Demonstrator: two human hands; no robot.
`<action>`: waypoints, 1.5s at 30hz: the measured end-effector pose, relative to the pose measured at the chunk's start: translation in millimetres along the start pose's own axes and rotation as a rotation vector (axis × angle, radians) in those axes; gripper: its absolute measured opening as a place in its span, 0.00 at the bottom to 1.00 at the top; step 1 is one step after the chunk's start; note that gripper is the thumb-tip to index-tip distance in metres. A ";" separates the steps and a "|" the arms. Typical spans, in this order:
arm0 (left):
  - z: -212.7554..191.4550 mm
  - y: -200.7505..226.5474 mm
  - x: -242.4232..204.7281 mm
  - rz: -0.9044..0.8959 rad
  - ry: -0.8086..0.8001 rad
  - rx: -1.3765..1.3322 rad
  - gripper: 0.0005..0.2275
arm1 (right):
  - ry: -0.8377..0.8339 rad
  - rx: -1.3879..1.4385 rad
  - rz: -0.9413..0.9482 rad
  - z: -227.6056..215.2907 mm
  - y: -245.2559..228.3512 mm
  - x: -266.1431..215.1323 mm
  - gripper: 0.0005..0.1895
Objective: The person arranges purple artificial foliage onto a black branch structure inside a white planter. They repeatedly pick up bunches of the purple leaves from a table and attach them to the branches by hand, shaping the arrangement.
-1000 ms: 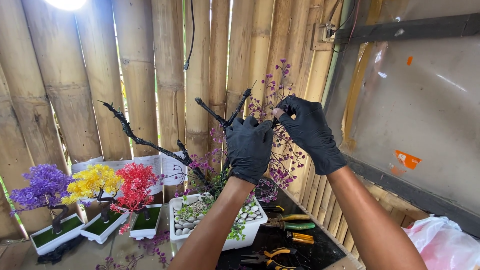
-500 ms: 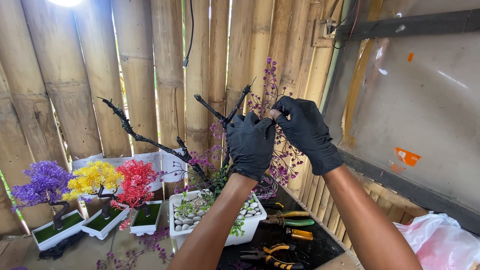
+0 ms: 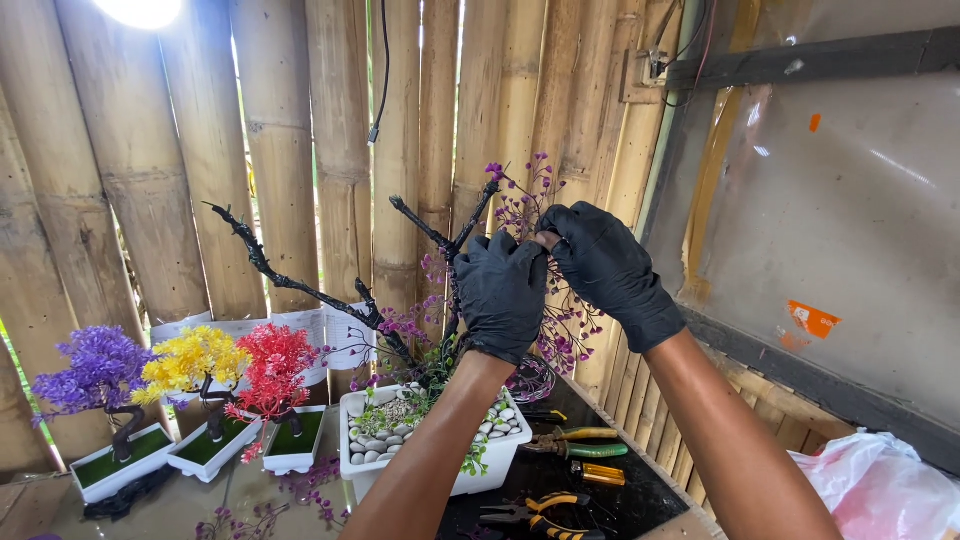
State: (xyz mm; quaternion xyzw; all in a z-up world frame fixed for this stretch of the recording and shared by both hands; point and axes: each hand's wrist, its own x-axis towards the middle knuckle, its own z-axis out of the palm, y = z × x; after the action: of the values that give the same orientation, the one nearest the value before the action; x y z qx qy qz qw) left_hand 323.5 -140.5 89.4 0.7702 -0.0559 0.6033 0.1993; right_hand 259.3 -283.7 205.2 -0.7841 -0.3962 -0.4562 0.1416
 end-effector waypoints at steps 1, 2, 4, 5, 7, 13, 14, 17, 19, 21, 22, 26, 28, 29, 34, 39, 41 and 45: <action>-0.4 0.3 0.1 -0.004 -0.006 0.016 0.19 | 0.010 0.014 -0.019 -1.3 -1.0 -0.5 0.13; -0.5 1.1 -0.1 -0.008 -0.012 0.031 0.18 | 0.021 0.028 -0.036 -2.8 -1.8 -1.5 0.12; -15.8 8.9 0.7 -0.026 -0.010 -0.026 0.19 | 0.055 0.090 -0.060 -10.2 -13.0 -2.0 0.13; -23.2 12.5 1.1 -0.047 -0.012 -0.085 0.20 | 0.087 0.153 -0.082 -13.5 -18.6 -2.1 0.13; -17.9 10.9 1.7 -0.035 0.023 -0.080 0.19 | 0.112 0.164 -0.094 -18.0 -25.9 -0.2 0.15; -15.9 11.8 -0.5 -0.036 0.029 -0.073 0.19 | -0.044 0.220 -0.031 -42.9 -35.1 5.4 0.10; -13.3 10.2 -1.1 -0.039 0.014 -0.038 0.20 | -0.051 0.250 -0.029 -48.7 -41.7 5.1 0.10; -28.5 16.9 2.6 -0.041 0.024 -0.081 0.19 | -0.055 0.309 0.017 -46.6 -39.8 3.7 0.11; -21.6 15.8 3.2 -0.026 0.050 -0.068 0.18 | -0.060 0.319 0.028 -40.7 -33.2 2.0 0.10; -14.8 13.2 2.0 -0.011 0.075 -0.055 0.17 | -0.065 0.330 0.039 -32.4 -24.9 0.6 0.10; -11.3 11.6 1.8 -0.010 0.066 0.000 0.17 | -0.067 0.337 0.039 -27.7 -19.7 1.2 0.09; -0.2 7.9 0.1 0.001 0.088 0.061 0.17 | -0.082 0.289 0.030 -27.4 -16.2 2.2 0.06; -16.9 15.8 1.5 0.001 0.082 0.030 0.16 | -0.091 0.304 0.023 -34.5 -23.3 4.1 0.06; -25.1 20.2 2.0 0.003 0.076 -0.001 0.16 | -0.099 0.319 0.017 -38.3 -26.5 4.6 0.06; -44.0 29.8 8.8 -0.003 0.023 -0.033 0.16 | -0.096 0.313 0.010 -39.3 -27.3 6.3 0.05; -73.3 25.7 -0.3 0.039 -0.038 0.025 0.19 | -0.083 0.274 -0.019 -43.1 -32.5 6.3 0.03; -78.6 24.3 -2.7 0.038 -0.055 0.029 0.18 | -0.067 0.285 -0.030 -45.4 -30.7 9.4 0.04; -158.1 44.4 -10.3 0.088 -0.016 -0.152 0.12 | -0.052 0.238 -0.054 -52.9 -24.3 6.6 0.06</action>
State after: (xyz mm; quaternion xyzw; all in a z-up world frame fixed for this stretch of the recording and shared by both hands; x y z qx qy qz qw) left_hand 162.9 -123.5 120.6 0.7543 -0.1368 0.5995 0.2298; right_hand 211.0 -295.6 236.0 -0.7623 -0.4722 -0.3890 0.2110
